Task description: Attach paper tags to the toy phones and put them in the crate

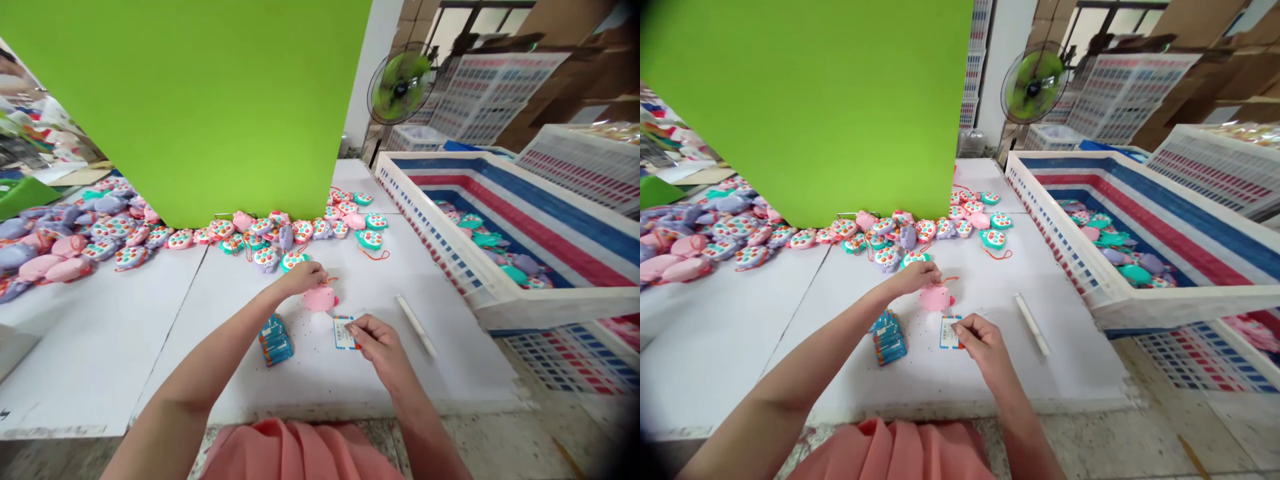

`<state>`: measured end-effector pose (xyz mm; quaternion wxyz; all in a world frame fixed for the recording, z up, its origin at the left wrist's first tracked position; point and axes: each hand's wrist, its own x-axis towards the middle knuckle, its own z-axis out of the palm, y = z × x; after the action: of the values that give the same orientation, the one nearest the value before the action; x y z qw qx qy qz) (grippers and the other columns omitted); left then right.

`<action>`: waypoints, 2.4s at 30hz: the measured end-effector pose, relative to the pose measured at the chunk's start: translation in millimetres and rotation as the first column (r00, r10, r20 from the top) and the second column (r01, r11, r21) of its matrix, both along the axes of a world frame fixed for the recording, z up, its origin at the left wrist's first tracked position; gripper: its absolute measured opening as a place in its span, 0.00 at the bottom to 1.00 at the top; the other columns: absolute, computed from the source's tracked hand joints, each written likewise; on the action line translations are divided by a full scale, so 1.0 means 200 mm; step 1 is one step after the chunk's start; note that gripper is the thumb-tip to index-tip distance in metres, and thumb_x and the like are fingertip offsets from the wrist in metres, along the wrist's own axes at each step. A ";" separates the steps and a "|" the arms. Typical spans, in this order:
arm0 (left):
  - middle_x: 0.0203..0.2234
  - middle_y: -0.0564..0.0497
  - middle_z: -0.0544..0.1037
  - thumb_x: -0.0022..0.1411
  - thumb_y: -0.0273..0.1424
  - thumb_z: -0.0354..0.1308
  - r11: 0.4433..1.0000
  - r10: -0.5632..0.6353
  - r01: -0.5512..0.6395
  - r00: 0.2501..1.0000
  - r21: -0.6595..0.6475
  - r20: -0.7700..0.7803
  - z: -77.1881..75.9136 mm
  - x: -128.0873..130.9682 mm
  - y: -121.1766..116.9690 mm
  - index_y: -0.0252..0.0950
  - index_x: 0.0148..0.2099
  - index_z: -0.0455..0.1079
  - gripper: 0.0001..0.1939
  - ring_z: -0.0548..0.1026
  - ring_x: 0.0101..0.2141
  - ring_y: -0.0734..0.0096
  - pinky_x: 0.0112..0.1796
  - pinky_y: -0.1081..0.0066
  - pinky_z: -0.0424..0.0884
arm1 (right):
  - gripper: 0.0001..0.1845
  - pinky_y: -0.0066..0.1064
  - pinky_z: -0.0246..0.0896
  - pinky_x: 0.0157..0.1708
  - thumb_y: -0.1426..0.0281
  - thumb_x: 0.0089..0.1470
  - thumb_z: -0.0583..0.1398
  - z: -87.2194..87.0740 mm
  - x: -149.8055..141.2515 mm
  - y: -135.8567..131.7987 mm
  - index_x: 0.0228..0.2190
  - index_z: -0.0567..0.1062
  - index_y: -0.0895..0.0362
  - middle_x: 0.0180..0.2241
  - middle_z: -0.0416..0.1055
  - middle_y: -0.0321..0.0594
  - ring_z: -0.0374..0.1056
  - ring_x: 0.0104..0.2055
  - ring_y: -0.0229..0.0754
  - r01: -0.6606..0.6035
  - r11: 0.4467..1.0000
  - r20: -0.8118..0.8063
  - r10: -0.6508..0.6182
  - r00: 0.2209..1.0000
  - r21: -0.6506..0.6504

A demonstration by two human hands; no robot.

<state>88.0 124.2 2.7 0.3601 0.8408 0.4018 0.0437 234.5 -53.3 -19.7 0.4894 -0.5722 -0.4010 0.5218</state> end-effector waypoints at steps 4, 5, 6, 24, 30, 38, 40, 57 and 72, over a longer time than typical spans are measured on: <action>0.30 0.48 0.76 0.64 0.38 0.45 0.985 0.082 -0.026 0.938 -0.168 0.337 0.00 -0.14 -0.21 0.32 0.36 0.68 0.16 0.72 0.31 0.73 0.33 0.74 0.67 | 0.15 0.24 0.33 0.15 0.59 0.45 0.63 0.03 -0.09 0.04 0.22 0.69 0.58 0.16 0.59 0.30 0.44 0.16 0.28 -0.065 0.996 -0.112 0.057 0.992 -0.067; 0.29 0.49 0.75 0.62 0.39 0.47 0.970 0.139 -0.032 0.888 -0.242 0.438 -0.01 -0.16 -0.25 0.32 0.34 0.68 0.16 0.72 0.30 0.73 0.34 0.74 0.67 | 0.15 0.24 0.33 0.15 0.59 0.44 0.63 0.03 -0.11 0.05 0.22 0.68 0.58 0.16 0.59 0.30 0.44 0.16 0.28 -0.076 0.993 -0.130 0.065 0.989 -0.086; 0.27 0.49 0.74 0.61 0.41 0.50 0.949 0.202 -0.036 0.833 -0.314 0.515 -0.01 -0.18 -0.29 0.32 0.32 0.67 0.16 0.71 0.29 0.73 0.34 0.73 0.67 | 0.15 0.24 0.33 0.14 0.60 0.44 0.63 0.03 -0.12 0.06 0.21 0.68 0.58 0.16 0.59 0.29 0.44 0.15 0.28 -0.087 0.991 -0.144 0.072 0.987 -0.102; 0.31 0.48 0.77 0.63 0.29 0.52 0.941 -0.026 -0.104 0.926 0.321 0.377 0.06 -0.23 -0.53 0.35 0.37 0.75 0.09 0.71 0.36 0.67 0.40 0.69 0.67 | 0.14 0.24 0.31 0.14 0.59 0.48 0.62 0.01 -0.21 0.05 0.28 0.71 0.58 0.16 0.50 0.25 0.41 0.15 0.27 -0.070 0.996 -0.225 0.056 0.973 -0.056; 0.36 0.45 0.77 0.63 0.24 0.50 0.829 -0.185 -0.035 0.925 0.558 0.332 0.10 -0.23 -0.54 0.34 0.46 0.72 0.12 0.69 0.40 0.65 0.42 0.65 0.69 | 0.16 0.21 0.36 0.14 0.59 0.48 0.63 0.02 -0.24 0.05 0.36 0.66 0.54 0.18 0.56 0.25 0.45 0.15 0.27 0.028 1.000 -0.262 -0.030 0.965 -0.014; 0.47 0.47 0.73 0.65 0.28 0.50 0.905 -0.242 0.063 0.890 0.421 0.387 0.19 -0.27 -0.55 0.42 0.52 0.69 0.15 0.66 0.48 0.65 0.50 0.62 0.63 | 0.13 0.22 0.43 0.14 0.60 0.47 0.63 0.04 -0.24 0.07 0.30 0.70 0.57 0.17 0.61 0.27 0.55 0.16 0.29 -0.027 0.999 -0.286 0.020 0.958 -0.021; 0.48 0.47 0.71 0.64 0.30 0.52 0.885 -0.270 0.092 0.900 0.456 0.342 0.19 -0.29 -0.55 0.45 0.49 0.72 0.14 0.64 0.49 0.64 0.50 0.62 0.63 | 0.14 0.23 0.49 0.17 0.61 0.45 0.64 0.03 -0.23 0.07 0.30 0.71 0.57 0.19 0.65 0.30 0.61 0.19 0.32 -0.027 0.999 -0.344 0.009 0.939 -0.046; 0.33 0.47 0.77 0.60 0.34 0.57 0.988 0.153 -0.104 0.749 -0.112 0.644 0.09 -0.29 -0.63 0.37 0.38 0.75 0.08 0.74 0.37 0.69 0.40 0.69 0.69 | 0.10 0.29 0.57 0.26 0.62 0.46 0.63 0.01 -0.24 0.08 0.26 0.75 0.56 0.26 0.67 0.37 0.62 0.28 0.38 0.007 0.986 0.154 -0.032 0.988 0.164; 0.28 0.50 0.79 0.51 0.34 0.64 0.857 0.514 -0.388 0.617 -0.339 0.595 0.01 -0.37 -0.64 0.35 0.32 0.75 0.08 0.75 0.33 0.68 0.37 0.71 0.69 | 0.07 0.33 0.60 0.36 0.70 0.58 0.54 0.06 -0.30 0.05 0.34 0.73 0.54 0.33 0.69 0.41 0.65 0.37 0.42 -0.219 0.857 0.475 -0.034 0.879 0.467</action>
<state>15.0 -3.6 4.0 0.5294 0.6037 0.4465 0.3948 175.1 -44.0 -8.3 0.4846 -0.5109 -0.6576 0.2678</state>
